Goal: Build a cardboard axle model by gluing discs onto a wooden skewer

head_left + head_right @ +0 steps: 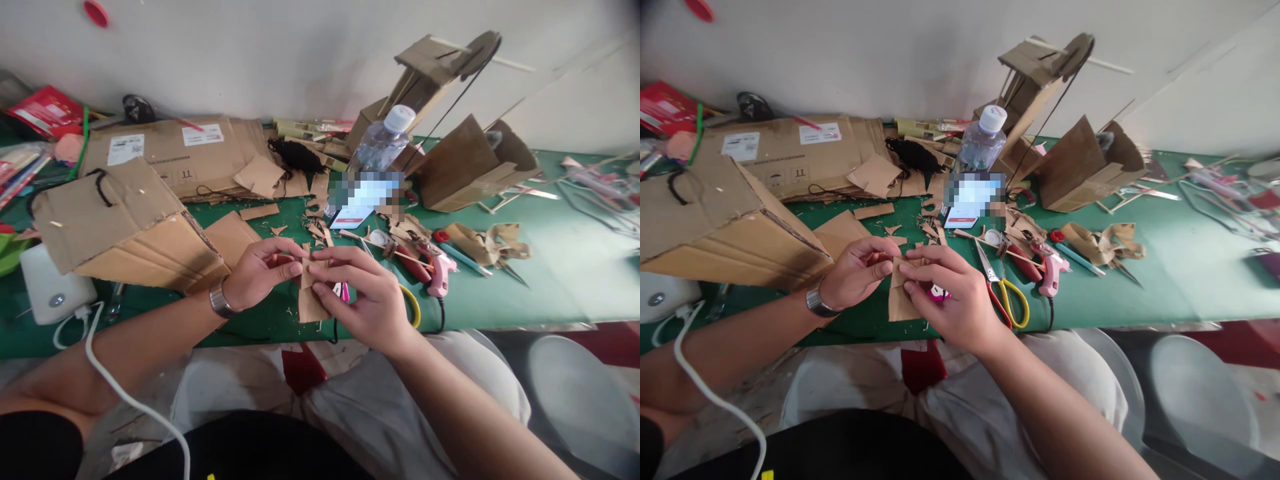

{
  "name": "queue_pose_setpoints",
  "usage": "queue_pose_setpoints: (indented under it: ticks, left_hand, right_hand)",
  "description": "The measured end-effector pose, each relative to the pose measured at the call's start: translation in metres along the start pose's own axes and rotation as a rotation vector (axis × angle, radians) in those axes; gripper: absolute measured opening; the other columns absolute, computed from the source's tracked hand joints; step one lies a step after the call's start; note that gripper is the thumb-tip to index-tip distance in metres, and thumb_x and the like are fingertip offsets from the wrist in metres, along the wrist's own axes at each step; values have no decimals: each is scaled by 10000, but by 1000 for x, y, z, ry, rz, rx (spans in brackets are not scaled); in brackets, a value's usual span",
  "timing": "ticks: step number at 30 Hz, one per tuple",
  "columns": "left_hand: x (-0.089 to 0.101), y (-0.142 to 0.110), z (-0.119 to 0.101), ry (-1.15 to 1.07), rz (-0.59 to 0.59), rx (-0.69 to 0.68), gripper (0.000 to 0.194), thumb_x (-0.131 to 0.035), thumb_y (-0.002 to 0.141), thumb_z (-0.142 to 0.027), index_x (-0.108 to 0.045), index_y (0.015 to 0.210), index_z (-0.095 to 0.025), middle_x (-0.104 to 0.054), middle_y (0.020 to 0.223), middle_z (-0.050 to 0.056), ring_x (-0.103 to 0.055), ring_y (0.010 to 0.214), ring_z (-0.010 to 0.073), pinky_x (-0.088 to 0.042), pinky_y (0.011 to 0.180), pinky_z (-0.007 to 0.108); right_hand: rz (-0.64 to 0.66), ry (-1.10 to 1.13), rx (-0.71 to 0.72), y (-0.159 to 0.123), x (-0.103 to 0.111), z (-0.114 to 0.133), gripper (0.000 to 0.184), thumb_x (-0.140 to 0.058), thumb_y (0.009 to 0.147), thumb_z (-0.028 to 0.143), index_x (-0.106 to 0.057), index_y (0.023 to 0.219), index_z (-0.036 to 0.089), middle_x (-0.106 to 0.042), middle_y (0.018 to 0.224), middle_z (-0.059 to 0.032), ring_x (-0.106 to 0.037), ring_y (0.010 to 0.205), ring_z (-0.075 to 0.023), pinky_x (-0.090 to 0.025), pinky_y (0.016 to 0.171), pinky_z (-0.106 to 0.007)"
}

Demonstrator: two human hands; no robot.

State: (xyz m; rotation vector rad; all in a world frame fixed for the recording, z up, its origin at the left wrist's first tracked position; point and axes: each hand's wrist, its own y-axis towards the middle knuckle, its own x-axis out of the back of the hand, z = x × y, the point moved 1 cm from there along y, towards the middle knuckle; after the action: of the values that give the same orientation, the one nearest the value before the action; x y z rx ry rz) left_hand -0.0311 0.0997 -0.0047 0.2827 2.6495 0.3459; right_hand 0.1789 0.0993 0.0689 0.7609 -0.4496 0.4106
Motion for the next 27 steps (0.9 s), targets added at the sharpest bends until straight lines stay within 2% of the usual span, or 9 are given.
queue_pose_setpoints:
  ticks: [4,9,14,18,21,27]
  left_hand:
    - [0,0,0,18,-35,14,258,-980,861,-331,-826,1048,-244,-791,946,-10,-712,779,79,-566,678,162]
    - [1,-2,0,52,-67,45,274,-979,857,-357,-799,989,-199,-770,909,7,-703,716,83,-579,646,170]
    - [-1,-4,0,48,-54,7,314,-1019,796,-296,-792,993,-204,-770,920,-1,-716,728,82,-590,649,160]
    - [-2,-4,0,61,-73,23,321,-1030,776,-285,-800,986,-207,-779,875,-4,-723,733,95,-610,668,175]
    - [-1,-4,-1,52,-77,26,330,-1042,758,-288,-833,1003,-215,-809,922,9,-717,722,90,-605,651,172]
    - [-1,-3,-4,-24,-26,57,236,-970,869,-319,-880,1074,-244,-843,954,37,-755,730,107,-613,637,179]
  right_hand:
    - [-9,-29,1,-1,-1,-1,207,-791,981,100,-846,1132,230,-824,1213,-128,-835,1127,-260,-721,1001,-434]
    - [-31,-81,23,-2,-2,-2,207,-775,982,93,-842,1129,223,-814,1212,-135,-833,1118,-257,-730,986,-433]
    - [-35,-133,38,-3,-5,1,226,-754,996,97,-842,1148,240,-811,1217,-123,-842,1103,-251,-738,978,-424]
    - [-56,-160,46,-2,-6,4,214,-763,993,99,-840,1133,241,-823,1192,-116,-850,1070,-245,-744,974,-412]
    - [-63,-152,63,-1,-5,6,219,-764,987,88,-833,1135,234,-829,1190,-119,-852,1065,-246,-747,967,-409]
    - [-69,-141,93,-1,0,4,246,-768,970,65,-829,1145,227,-822,1204,-125,-849,1073,-244,-744,961,-407]
